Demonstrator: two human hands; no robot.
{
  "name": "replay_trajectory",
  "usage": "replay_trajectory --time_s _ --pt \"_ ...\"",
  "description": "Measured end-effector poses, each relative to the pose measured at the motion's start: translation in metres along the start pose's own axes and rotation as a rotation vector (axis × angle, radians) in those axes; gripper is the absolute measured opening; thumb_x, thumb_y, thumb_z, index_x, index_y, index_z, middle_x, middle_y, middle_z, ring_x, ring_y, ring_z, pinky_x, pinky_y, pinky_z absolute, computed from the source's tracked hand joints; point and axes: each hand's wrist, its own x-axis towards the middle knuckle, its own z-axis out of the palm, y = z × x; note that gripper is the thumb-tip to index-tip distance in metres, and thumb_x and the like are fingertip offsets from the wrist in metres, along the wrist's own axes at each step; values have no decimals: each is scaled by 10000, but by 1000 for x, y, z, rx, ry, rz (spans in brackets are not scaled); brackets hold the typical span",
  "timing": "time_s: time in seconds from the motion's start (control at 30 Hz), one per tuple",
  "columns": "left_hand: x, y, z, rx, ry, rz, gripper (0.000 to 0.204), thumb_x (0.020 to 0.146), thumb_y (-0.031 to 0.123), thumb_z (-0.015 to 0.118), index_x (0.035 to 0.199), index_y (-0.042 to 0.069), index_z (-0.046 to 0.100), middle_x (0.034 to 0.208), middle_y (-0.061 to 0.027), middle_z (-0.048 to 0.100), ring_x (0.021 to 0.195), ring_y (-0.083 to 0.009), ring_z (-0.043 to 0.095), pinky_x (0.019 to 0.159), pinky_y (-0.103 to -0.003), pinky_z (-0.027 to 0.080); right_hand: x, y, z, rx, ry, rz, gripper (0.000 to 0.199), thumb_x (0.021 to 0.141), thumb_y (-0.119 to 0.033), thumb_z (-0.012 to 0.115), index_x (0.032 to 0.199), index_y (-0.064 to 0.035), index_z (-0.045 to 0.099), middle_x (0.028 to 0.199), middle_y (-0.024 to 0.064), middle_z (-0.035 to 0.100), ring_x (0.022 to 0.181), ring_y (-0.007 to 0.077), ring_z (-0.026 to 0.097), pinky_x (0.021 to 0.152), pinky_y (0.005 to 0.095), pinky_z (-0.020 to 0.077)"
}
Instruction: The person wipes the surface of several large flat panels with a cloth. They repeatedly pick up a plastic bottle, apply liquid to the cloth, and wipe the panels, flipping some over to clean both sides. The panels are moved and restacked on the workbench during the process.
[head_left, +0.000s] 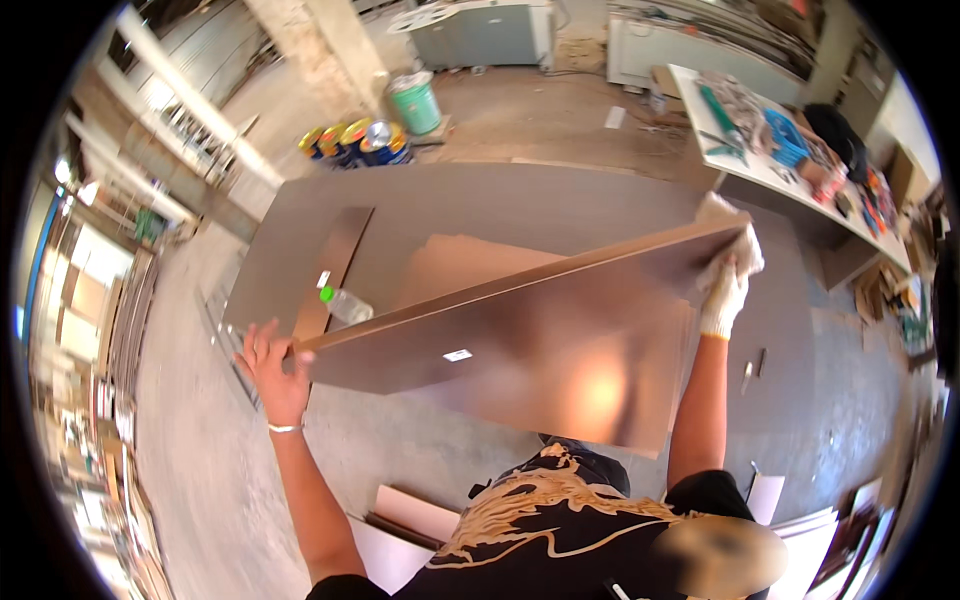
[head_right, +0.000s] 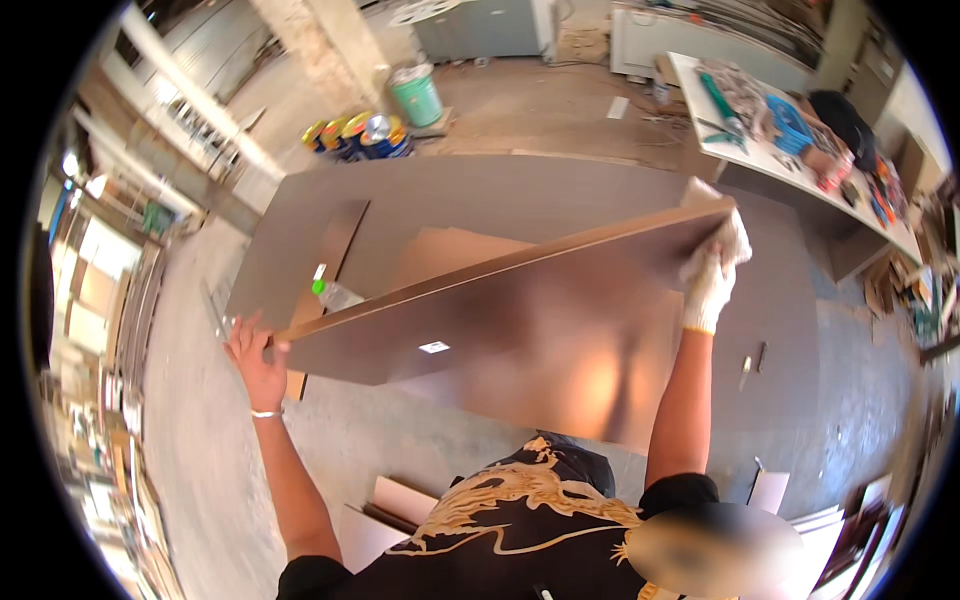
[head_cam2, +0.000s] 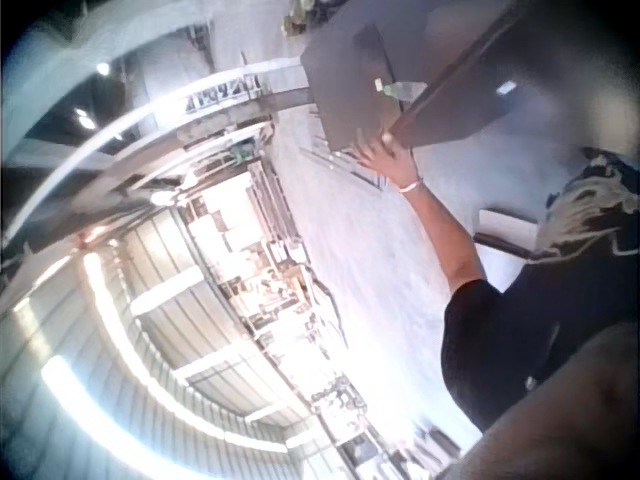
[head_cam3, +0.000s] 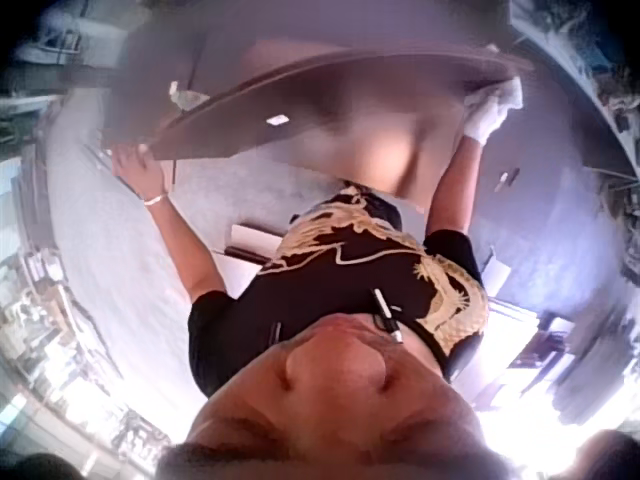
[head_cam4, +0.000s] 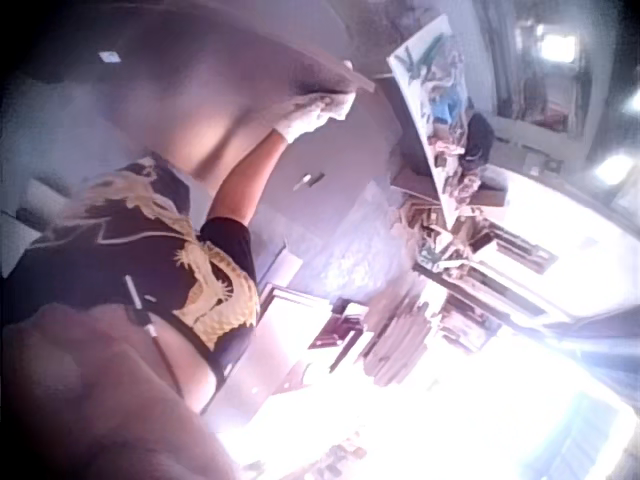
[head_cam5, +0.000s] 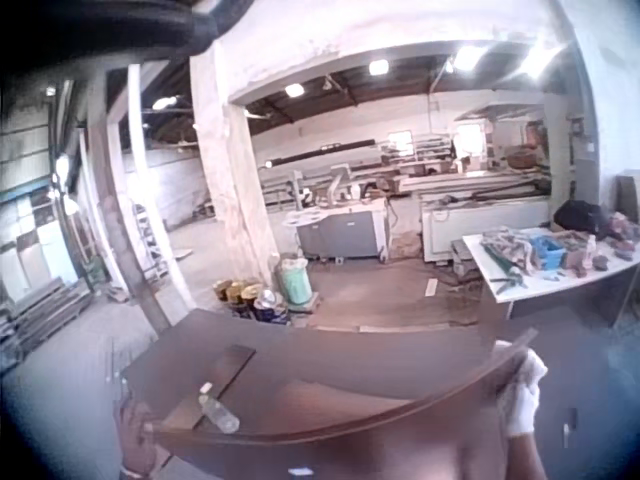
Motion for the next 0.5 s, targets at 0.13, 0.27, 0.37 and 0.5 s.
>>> replay_trajectory --time_s 0.13,0.27,0.37,0.5 --pt "-34 -50 44 -1066 199 -490 542 1097 491 478 1403 54 578 1519 -107 519 1447 -304 439 1220 -480 301 -13 116 -55 -156 -139 155 494 1038 -406 651 1378 -48 617 1209 53 638 1069 151 599 949 336 511" --pt "-82 -70 116 -1524 415 -789 525 1136 436 415 1515 75 452 1515 -55 514 1403 -205 466 1198 -392 361 12 176 -103 -20 -372 302 546 1071 -327 604 1506 -14 495 1324 42 578 1181 171 560 1069 349 454" --pt "-106 -59 140 -1315 454 -992 530 1139 473 377 1409 50 546 1401 -42 589 1288 -174 518 1133 -372 400 40 180 -105 -164 -404 370 548 1068 -299 580 1529 -23 473 1285 107 630 1120 222 611 1015 366 498" --pt "-134 -53 169 -875 386 -1221 619 1126 502 353 1185 -29 665 1133 -80 679 1053 -198 599 992 -383 471 61 163 -100 -835 -554 347 527 1061 -289 536 1499 2 489 1222 247 694 1082 350 676 948 440 533"
